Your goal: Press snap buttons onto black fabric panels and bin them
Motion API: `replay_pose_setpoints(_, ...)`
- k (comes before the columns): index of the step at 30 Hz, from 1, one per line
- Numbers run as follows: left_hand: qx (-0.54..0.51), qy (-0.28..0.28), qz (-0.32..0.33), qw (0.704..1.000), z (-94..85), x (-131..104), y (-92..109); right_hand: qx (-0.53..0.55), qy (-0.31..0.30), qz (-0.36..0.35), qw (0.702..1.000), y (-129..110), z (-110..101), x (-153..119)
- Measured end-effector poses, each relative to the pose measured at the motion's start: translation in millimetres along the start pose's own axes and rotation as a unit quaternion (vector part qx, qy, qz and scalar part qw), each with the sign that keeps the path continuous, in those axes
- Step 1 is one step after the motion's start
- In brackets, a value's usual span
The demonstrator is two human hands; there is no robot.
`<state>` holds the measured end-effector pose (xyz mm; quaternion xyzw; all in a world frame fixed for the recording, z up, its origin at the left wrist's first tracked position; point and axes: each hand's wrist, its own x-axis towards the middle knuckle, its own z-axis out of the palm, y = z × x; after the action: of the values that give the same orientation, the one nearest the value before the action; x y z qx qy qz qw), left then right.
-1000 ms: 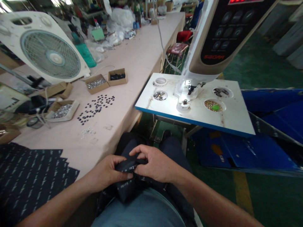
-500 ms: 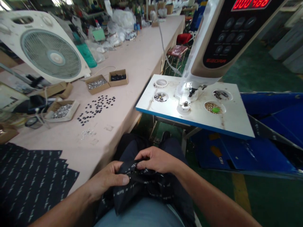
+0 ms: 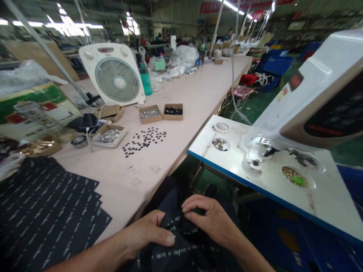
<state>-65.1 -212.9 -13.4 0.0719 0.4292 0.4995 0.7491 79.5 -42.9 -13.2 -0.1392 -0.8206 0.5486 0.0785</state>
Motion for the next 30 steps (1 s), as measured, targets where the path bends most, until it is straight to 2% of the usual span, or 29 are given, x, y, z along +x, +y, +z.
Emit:
replay_pose_setpoints(2,-0.015,-0.018,0.011,1.0,-3.3,3,0,-0.031,-0.058,0.021,0.998,13,1,6)
replay_pose_setpoints(4,-0.029,-0.015,0.025,0.999,-5.2,9,-1,-0.096,-0.071,0.04,0.992,21,-1,14)
replay_pose_setpoints(5,-0.036,-0.004,0.028,0.999,-5.9,12,-2,-0.125,-0.043,0.049,0.99,22,-4,20)
replay_pose_setpoints(7,-0.045,0.025,0.024,0.998,-7.1,20,-5,-0.171,0.059,0.05,0.982,14,-9,36)
replay_pose_setpoints(9,-0.041,0.045,0.012,0.998,-8.6,26,-7,-0.207,0.124,0.005,0.97,-4,-8,60)
replay_pose_setpoints(10,-0.035,0.048,0.009,0.998,-9.5,29,-9,-0.222,0.118,-0.033,0.967,-13,-3,75)
replay_pose_setpoints(12,-0.027,0.042,0.015,0.999,-11.5,33,-11,-0.236,0.051,-0.11,0.964,-30,14,106)
replay_pose_setpoints(14,-0.023,0.025,0.03,0.999,-13.2,35,-13,-0.253,-0.006,-0.154,0.955,-38,37,138)
replay_pose_setpoints(17,-0.009,-0.018,0.053,0.998,-14.7,33,-12,-0.289,-0.04,-0.152,0.944,-33,69,178)
replay_pose_setpoints(20,0.012,-0.044,0.078,0.996,-14.5,26,-5,-0.314,-0.062,-0.125,0.939,-24,85,202)
replay_pose_setpoints(25,0.039,-0.039,0.061,0.997,-17.9,23,-4,-0.326,-0.068,-0.126,0.934,-28,86,208)
replay_pose_setpoints(27,0.054,-0.047,0.06,0.996,-21.0,27,-10,-0.268,-0.027,-0.101,0.958,-31,76,196)
replay_pose_setpoints(30,0.081,-0.042,0.044,0.995,-24.6,33,-20,-0.088,0.072,0.011,0.993,-27,44,161)
